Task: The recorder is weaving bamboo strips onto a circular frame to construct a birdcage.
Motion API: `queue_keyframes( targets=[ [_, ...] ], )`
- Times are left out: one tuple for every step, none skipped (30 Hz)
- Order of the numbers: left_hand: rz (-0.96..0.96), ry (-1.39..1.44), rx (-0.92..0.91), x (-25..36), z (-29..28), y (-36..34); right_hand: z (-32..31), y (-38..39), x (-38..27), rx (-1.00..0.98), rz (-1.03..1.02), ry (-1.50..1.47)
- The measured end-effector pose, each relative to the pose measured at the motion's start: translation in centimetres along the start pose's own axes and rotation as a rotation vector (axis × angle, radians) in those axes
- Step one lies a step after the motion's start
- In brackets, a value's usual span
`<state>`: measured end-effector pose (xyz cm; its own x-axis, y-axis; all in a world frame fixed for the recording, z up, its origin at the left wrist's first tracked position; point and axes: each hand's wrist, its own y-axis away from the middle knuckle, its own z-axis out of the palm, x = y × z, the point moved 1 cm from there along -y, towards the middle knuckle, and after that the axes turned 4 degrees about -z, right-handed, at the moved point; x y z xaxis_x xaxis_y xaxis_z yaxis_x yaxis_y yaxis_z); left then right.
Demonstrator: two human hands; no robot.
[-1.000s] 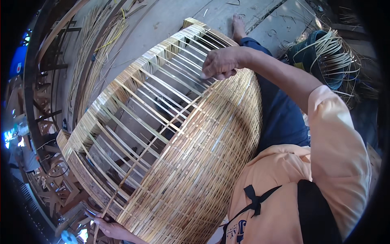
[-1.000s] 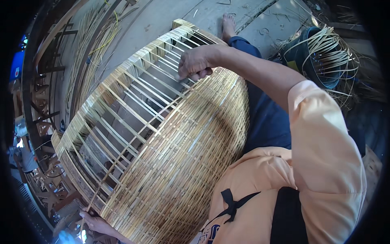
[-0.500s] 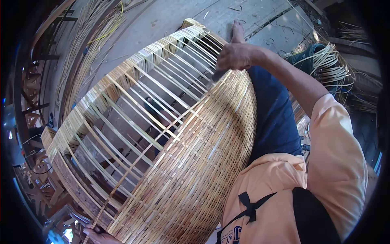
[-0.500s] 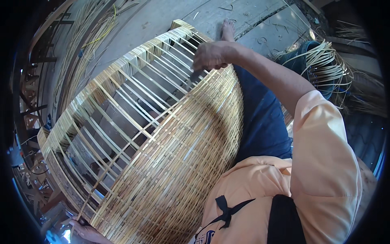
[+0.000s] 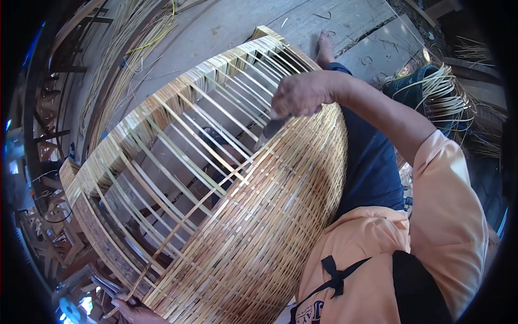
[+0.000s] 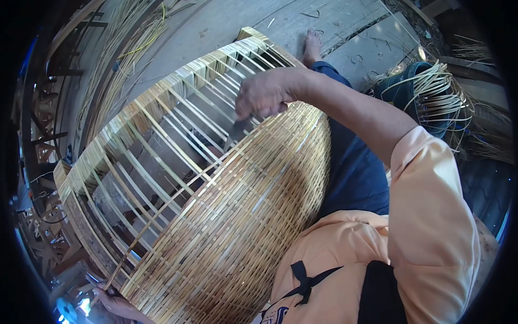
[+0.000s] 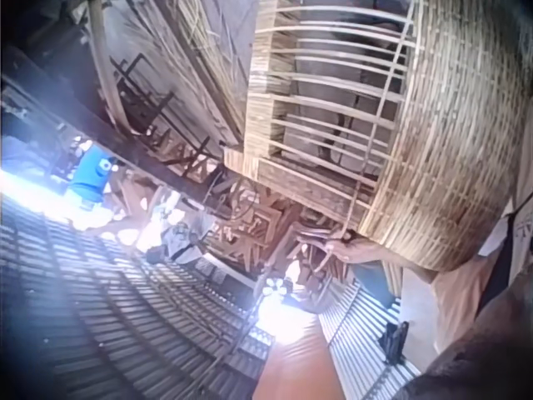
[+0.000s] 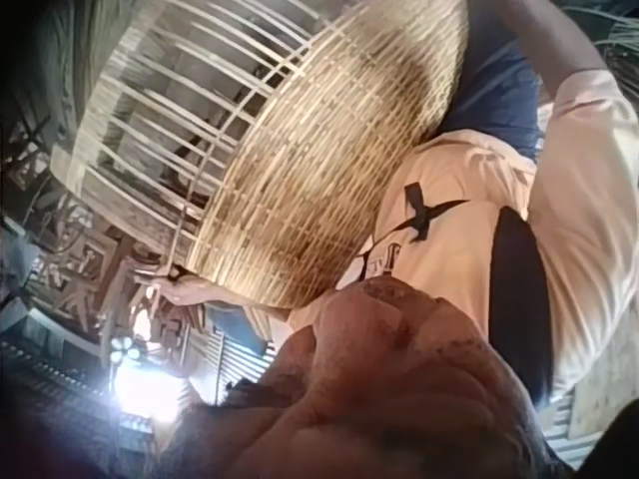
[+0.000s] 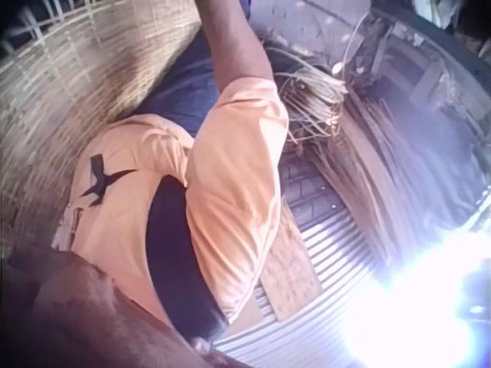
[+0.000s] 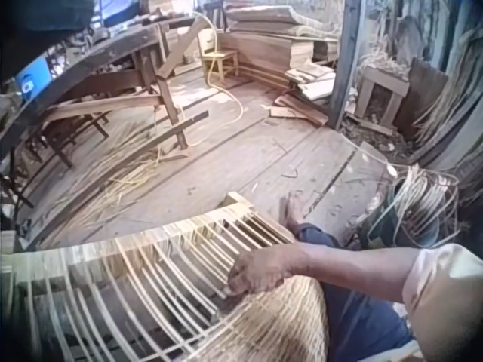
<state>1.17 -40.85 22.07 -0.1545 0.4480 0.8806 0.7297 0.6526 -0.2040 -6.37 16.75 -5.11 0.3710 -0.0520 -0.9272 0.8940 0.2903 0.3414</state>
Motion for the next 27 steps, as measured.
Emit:
queue_keyframes(
  targets=[
    [0.054,-0.057,-0.018,-0.1,-0.6,0.1,2.7,-0.5,-4.0,-0.309,-0.305,0.635],
    [0.107,-0.106,-0.042,0.0,-1.1,0.0,4.0,0.3,-8.2,-0.113,-0.091,0.803],
    [0.092,-0.139,-0.119,0.0,-1.9,-0.3,3.9,0.6,-9.2,0.141,0.147,0.332],
    [0.08,-0.133,-0.106,0.3,-1.5,-0.1,3.3,0.2,-8.4,0.218,0.143,0.105],
    [0.065,-0.138,-0.088,0.3,-1.4,0.1,4.7,0.3,-8.1,0.221,-0.109,0.455],
    [-0.064,0.057,-0.417,1.5,-2.0,0.3,4.5,0.6,-7.8,0.217,-0.112,0.449],
    [-0.06,0.046,-0.405,1.5,-2.3,0.4,4.8,1.1,-7.6,0.019,0.151,0.244],
    [-0.042,0.018,-0.284,1.1,-2.3,0.5,5.4,1.4,-7.6,-0.182,0.411,0.038],
    [-0.022,-0.011,-0.164,1.0,-2.1,0.6,6.8,-0.2,-7.9,-0.31,0.203,0.211],
    [-0.028,-0.011,-0.049,1.7,-0.2,2.0,6.7,0.3,-9.6,-0.167,0.131,0.18],
    [-0.02,-0.021,-0.053,1.8,0.0,2.0,6.6,0.4,-9.7,0.026,0.139,0.055],
    [-0.029,-0.037,-0.08,2.1,0.2,2.4,7.3,0.9,-10.2,0.016,-0.004,0.283],
    [-0.033,-0.06,-0.103,2.5,0.2,2.7,8.8,1.2,-10.7,0.002,-0.154,0.503],
    [-0.018,0.034,-0.159,2.3,-0.2,2.5,9.8,1.0,-10.3,-0.239,0.009,0.434],
    [-0.001,0.045,-0.134,2.3,-0.2,2.6,10.6,0.8,-9.9,-0.48,0.17,0.362],
    [0.008,0.061,-0.108,2.4,0.3,3.1,10.7,0.8,-10.0,-0.377,0.135,0.227],
    [0.014,0.081,-0.171,2.5,0.1,3.1,10.8,0.8,-10.4,-0.274,0.1,0.092],
    [0.012,0.086,-0.174,2.5,-0.1,3.2,10.2,1.3,-11.1,-0.101,0.224,0.034],
    [0.014,0.101,-0.186,2.8,0.4,3.1,10.7,1.6,-11.5,-0.014,0.161,0.06],
    [0.001,0.117,-0.136,2.9,1.2,3.5,11.4,1.4,-11.2,0.06,0.099,0.079],
    [-0.002,0.124,-0.104,2.9,1.8,3.8,11.3,0.8,-10.5,-0.203,-0.207,0.553],
    [0.004,0.126,-0.062,3.6,1.9,4.2,12.7,1.7,-11.7,-0.375,0.105,0.447],
    [0.018,0.081,-0.066,4.6,1.7,4.7,13.3,1.8,-9.7,-0.398,0.065,0.224],
    [0.034,0.082,-0.075,4.0,2.1,4.6,12.6,1.6,-10.4,-0.369,0.133,0.157],
    [0.051,0.083,-0.082,3.4,2.5,4.4,12.2,1.8,-11.6,-0.231,0.11,0.174],
    [0.048,0.108,-0.11,3.5,2.7,4.6,12.6,1.8,-11.4,-0.086,0.15,-0.125],
    [0.051,0.112,-0.126,3.6,2.6,4.7,13.6,2.2,-11.9,-0.068,0.095,-0.022]
  ],
)
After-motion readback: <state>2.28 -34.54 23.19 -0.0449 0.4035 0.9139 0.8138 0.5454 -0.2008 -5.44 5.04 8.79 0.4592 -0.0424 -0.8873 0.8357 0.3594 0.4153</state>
